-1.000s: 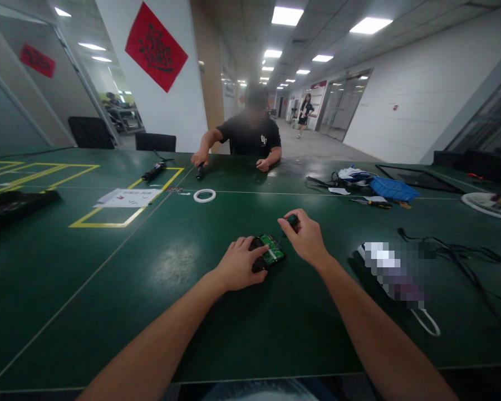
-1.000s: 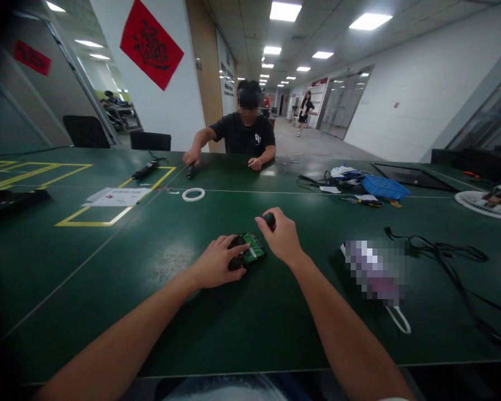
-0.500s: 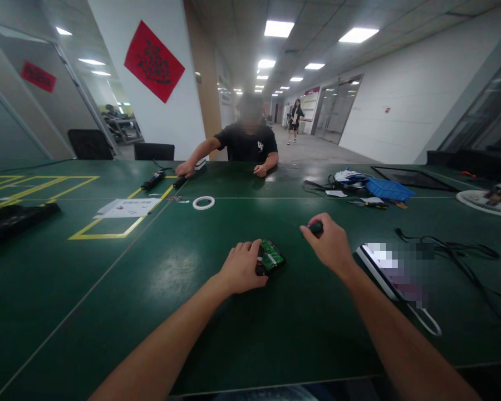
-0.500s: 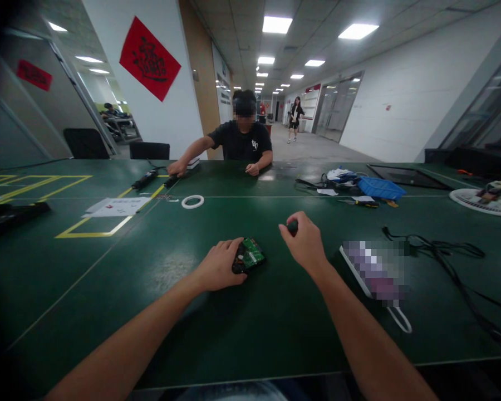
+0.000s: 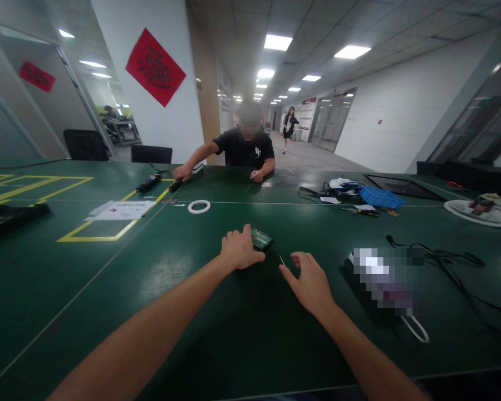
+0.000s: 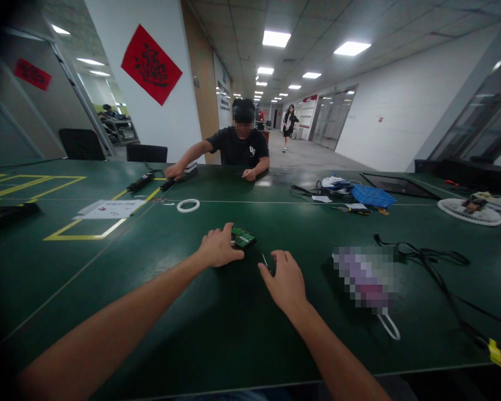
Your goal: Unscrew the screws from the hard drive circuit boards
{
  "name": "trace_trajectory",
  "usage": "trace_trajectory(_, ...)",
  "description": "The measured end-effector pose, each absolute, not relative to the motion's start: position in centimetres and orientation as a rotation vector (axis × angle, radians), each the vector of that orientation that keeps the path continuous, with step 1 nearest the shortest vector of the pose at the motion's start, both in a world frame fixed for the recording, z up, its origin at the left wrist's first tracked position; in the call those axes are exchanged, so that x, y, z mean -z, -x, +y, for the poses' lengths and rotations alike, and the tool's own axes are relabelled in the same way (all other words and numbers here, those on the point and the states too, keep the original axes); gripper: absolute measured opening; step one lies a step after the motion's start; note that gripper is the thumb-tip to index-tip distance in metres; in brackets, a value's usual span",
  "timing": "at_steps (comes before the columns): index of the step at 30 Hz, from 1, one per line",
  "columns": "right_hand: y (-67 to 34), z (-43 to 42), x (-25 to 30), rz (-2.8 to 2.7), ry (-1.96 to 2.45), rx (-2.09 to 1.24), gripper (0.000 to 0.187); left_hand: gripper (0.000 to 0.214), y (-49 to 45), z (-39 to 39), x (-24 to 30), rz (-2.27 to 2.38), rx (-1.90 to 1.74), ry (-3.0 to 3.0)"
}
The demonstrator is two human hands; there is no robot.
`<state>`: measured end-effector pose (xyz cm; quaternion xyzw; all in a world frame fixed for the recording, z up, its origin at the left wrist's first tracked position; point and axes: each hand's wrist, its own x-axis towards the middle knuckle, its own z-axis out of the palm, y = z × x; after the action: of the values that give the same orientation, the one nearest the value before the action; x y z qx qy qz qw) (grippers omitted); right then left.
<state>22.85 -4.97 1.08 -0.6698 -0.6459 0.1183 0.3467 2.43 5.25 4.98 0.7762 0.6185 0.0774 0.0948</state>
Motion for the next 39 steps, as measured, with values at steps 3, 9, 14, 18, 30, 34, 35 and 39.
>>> trace_trajectory(3,-21.3,-3.0,-1.8,-1.304,1.494,-0.593,0.044,0.094,-3.5,5.5,-7.4,1.853,-0.293,-2.311)
trace_trajectory(9,-18.8,1.7,-3.0,-0.655,0.806,-1.488,0.038,0.083,-6.5,6.3,-11.7,1.749,-0.381,-2.172)
trace_trajectory(14,-19.0,3.3,-3.6,-0.532,0.454,-1.655,0.037,0.082,-9.1,6.6,-13.0,1.754,-0.37,-2.132)
trace_trajectory(18,-19.2,3.5,-3.4,-0.455,0.374,-1.653,0.044,0.082,-10.8,6.6,-12.8,1.781,-0.311,-2.126)
trace_trajectory(30,-25.3,2.5,-6.3,-0.575,0.607,-1.605,0.06,0.049,-7.8,5.0,-11.9,1.352,-0.64,-2.353)
trace_trajectory(34,-31.5,3.1,-9.2,-0.737,0.883,-1.416,0.07,0.045,-4.9,2.3,-6.9,1.228,-0.752,-2.374)
trace_trajectory(35,-33.2,3.4,-9.8,-0.736,0.948,-1.357,0.069,0.044,-4.5,1.5,-5.3,1.194,-0.781,-2.364)
trace_trajectory(39,-39.5,4.2,-11.6,-0.652,1.197,-1.179,0.06,0.041,-4.0,-0.6,-0.3,1.13,-0.868,-2.347)
